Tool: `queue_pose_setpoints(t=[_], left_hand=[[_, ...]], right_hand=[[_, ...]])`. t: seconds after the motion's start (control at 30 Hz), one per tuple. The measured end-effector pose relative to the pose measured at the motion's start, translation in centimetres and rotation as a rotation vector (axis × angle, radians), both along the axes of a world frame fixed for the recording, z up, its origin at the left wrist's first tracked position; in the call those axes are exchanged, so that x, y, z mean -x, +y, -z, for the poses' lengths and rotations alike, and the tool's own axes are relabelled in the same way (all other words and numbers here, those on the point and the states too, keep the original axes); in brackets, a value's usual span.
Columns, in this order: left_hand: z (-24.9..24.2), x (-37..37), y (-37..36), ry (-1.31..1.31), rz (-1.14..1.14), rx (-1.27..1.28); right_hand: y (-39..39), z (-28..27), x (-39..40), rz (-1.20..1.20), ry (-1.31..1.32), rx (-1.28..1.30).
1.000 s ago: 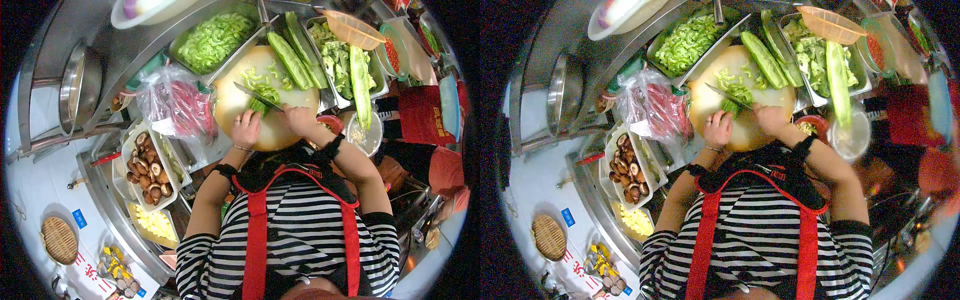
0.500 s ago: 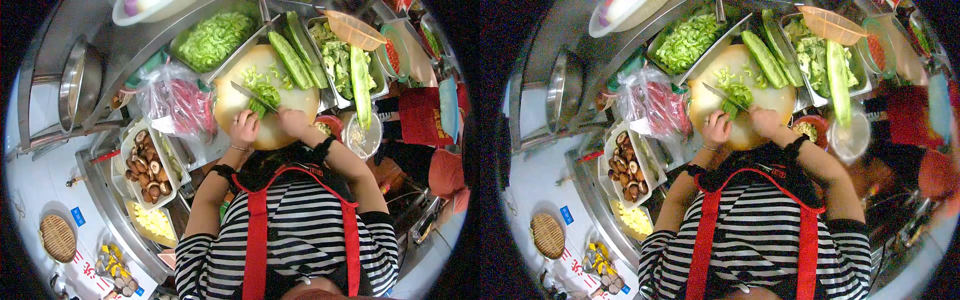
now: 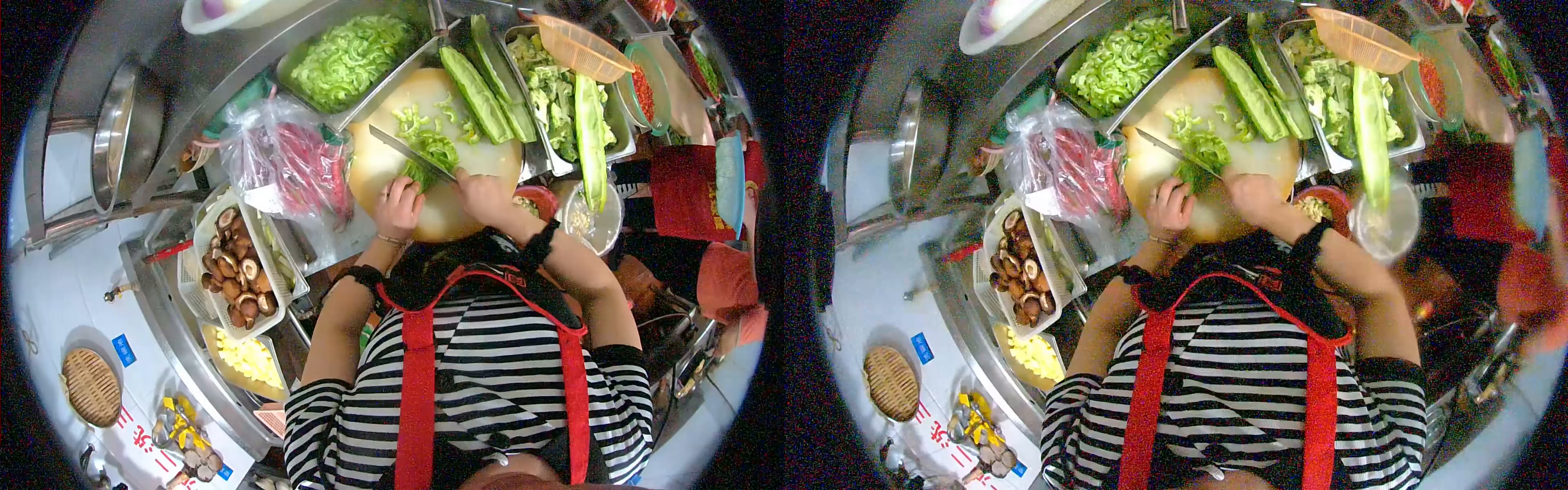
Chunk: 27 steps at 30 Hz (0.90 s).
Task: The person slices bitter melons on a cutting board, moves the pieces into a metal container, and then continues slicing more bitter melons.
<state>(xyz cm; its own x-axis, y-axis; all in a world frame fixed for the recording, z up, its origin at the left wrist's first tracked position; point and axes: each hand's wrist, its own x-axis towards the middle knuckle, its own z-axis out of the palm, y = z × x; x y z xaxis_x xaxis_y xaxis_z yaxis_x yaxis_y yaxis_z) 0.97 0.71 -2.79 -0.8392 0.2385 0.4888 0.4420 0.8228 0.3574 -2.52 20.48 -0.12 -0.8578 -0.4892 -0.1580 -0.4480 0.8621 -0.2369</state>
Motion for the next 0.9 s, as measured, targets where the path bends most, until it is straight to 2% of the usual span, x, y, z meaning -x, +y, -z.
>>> queue_pose_setpoints(t=[0.13, 0.23, 0.43, 0.53, 0.77, 0.9], left_hand=[[0.0, 0.3, -0.2, -0.006, -0.001, 0.026], [0.0, 0.4, -0.2, 0.019, 0.026, -0.007], [-0.1, 0.3, -0.2, 0.039, 0.011, -0.008], [-0.1, 0.3, -0.2, 0.056, 0.054, 0.007], [0.2, 0.2, 0.1, 0.020, 0.008, -0.039], [0.1, -0.1, 0.0, 0.008, 0.020, -0.038]], right_hand=[[-0.8, 0.8, 0.3, 0.044, -0.018, -0.074], [0.3, -1.2, 0.5, -0.018, 0.008, -0.033], [-1.0, 0.5, 0.2, 0.054, -0.035, 0.042], [-0.1, -1.2, 0.7, 0.009, -0.059, 0.018], [-0.6, 1.4, 0.0, 0.039, -0.034, 0.034], [-0.1, -1.6, 0.1, -0.007, 0.002, 0.098]])
